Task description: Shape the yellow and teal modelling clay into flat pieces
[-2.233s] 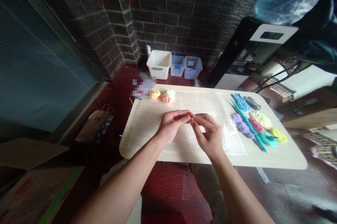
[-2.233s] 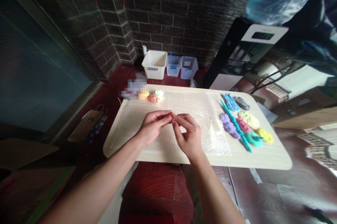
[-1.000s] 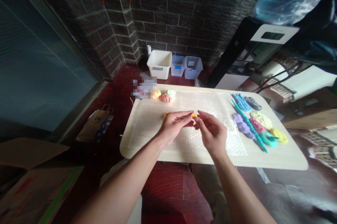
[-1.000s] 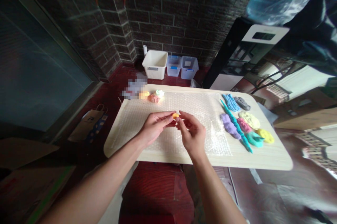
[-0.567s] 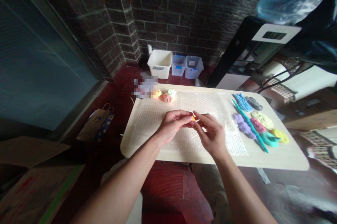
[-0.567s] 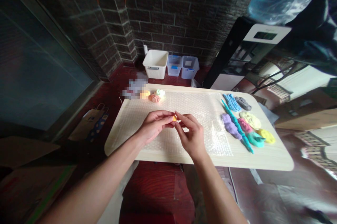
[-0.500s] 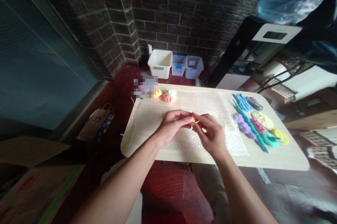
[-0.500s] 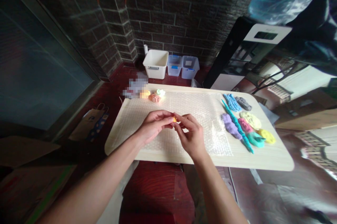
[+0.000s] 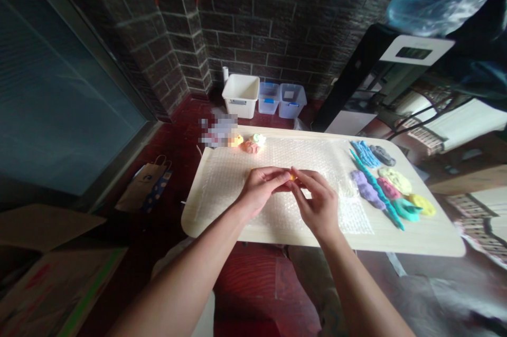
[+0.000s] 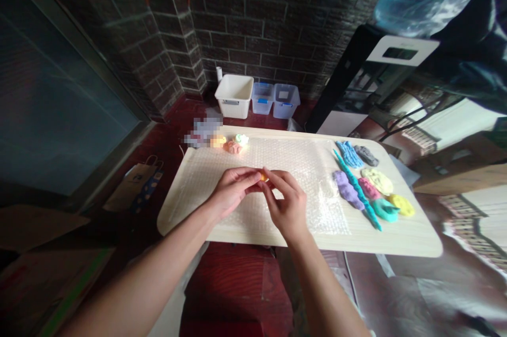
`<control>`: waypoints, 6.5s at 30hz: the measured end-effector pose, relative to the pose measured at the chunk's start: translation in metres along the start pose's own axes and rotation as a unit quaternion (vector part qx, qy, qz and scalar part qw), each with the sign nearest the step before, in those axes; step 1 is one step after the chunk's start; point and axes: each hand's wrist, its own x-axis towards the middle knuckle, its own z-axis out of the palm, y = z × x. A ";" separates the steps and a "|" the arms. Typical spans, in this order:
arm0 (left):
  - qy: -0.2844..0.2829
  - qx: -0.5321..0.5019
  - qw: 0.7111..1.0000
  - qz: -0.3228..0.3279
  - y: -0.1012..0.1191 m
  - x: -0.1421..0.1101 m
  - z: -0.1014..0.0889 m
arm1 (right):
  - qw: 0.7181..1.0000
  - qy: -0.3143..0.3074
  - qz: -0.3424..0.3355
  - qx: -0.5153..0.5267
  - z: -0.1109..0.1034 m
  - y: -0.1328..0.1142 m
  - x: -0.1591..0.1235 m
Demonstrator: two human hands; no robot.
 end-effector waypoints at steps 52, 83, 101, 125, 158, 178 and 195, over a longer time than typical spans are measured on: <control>0.020 0.135 0.988 0.067 0.003 -0.002 -0.002 | 0.897 0.082 0.256 0.350 0.013 0.019 0.003; 0.027 0.058 0.995 0.078 0.004 -0.002 0.000 | 0.970 0.021 0.126 0.207 0.007 0.004 -0.005; 0.003 0.186 0.959 0.214 0.007 -0.005 -0.003 | 0.913 0.015 0.232 0.334 0.013 0.007 -0.003; 0.050 0.152 0.973 0.165 0.003 -0.005 -0.004 | 1.000 0.005 -0.019 -0.001 0.002 -0.007 0.000; 0.041 0.002 0.998 0.046 0.005 -0.007 0.001 | 0.999 0.041 -0.016 0.021 0.005 -0.004 -0.002; 0.027 -0.009 0.999 0.026 0.006 -0.011 0.005 | 0.981 0.069 -0.150 -0.100 0.006 -0.007 -0.002; 0.018 0.061 0.996 0.062 0.005 -0.013 0.005 | 0.958 0.009 0.140 0.249 0.002 0.001 0.004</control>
